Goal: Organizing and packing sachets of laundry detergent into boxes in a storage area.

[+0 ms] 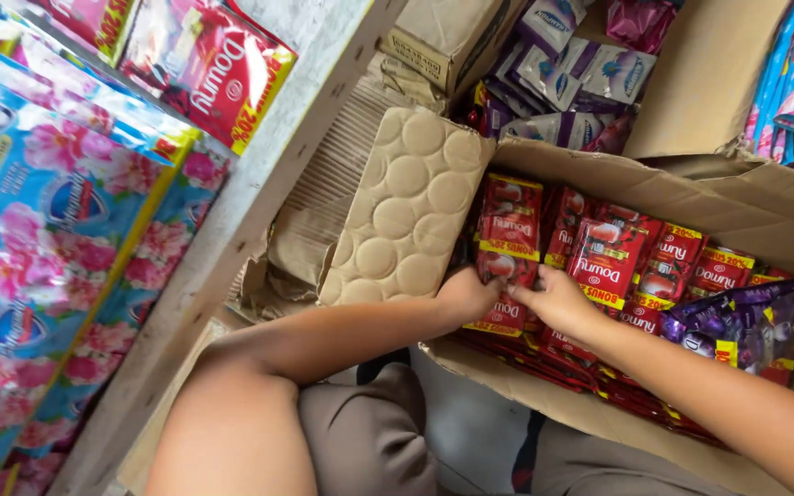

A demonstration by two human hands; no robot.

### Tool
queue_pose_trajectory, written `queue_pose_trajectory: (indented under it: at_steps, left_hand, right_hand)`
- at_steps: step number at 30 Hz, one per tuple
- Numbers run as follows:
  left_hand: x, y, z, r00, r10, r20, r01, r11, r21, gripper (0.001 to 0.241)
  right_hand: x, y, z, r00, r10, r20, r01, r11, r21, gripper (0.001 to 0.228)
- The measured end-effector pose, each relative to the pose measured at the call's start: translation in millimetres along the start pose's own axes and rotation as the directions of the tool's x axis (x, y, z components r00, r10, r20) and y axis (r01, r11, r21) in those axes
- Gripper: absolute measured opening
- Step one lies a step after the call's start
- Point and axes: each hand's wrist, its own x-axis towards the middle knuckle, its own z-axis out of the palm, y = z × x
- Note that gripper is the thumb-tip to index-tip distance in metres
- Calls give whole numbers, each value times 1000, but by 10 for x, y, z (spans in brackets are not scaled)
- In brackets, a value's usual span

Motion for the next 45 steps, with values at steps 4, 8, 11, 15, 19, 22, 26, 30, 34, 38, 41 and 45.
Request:
queue_pose_trajectory:
  at_steps: [4,8,11,15,19,22,26,30,34,38,41,45]
  left_hand:
    - [-196,248,-126,997,-81,7,82,992,-99,58]
    - [-256,792,-410,979,-188,-74,173,969,-177,64]
    - [-184,920,-428,966,-235,-108,213,960,-180,64]
    - [-167,796,-417,958,-273,-86,243,935,-257,60]
    - [-430,617,-409,968,-236,-88,209,947,-245,49]
    - [-634,599,-363,988,-116,-106,112,993,-39,43]
    - [-599,525,-178,989,-45,-143,22,987,-159,58]
    - [-514,706,-381,902,-181,392,430,294,-854,81]
    - [-604,952,-555,903,-67,424,430,154,-890,74]
    - [-657,954,-511,933,131,335,304,210,-929,42]
    - [-954,1182,-632,918,291,268,238,133,-962,33]
    - [-1389,1600,-893,913,401,73,87,-16,-996,40]
  right_hand:
    - [-877,-1056,70,983,-184,-9,158,867,-472,83]
    - [-1059,-1413,17,734,-642,224,503,291,-814,107]
    - [-835,-1403,-125,652,-680,336,569,145,-809,104]
    - [-469,-1505,-457,728,-568,383,625,321,-711,87]
    - [-434,-1661,-502,705,-578,411,665,336,-667,72]
    - [-431,-1686,-517,736,-562,378,628,357,-691,63]
    - [-541,-1835,-586,724,-593,351,587,263,-766,55]
    - [-923,-2082,-527,746,-596,295,506,221,-834,57]
    - [-1310,-2028,-334,694,-628,352,544,137,-828,63]
    - [-1632,-2081,-261,635,-627,451,596,27,-802,69]
    - [-1897,-2280,-272,548,-636,543,587,-169,-792,62]
    - [-2315,-2597,-296,353,-696,625,498,-426,-756,60]
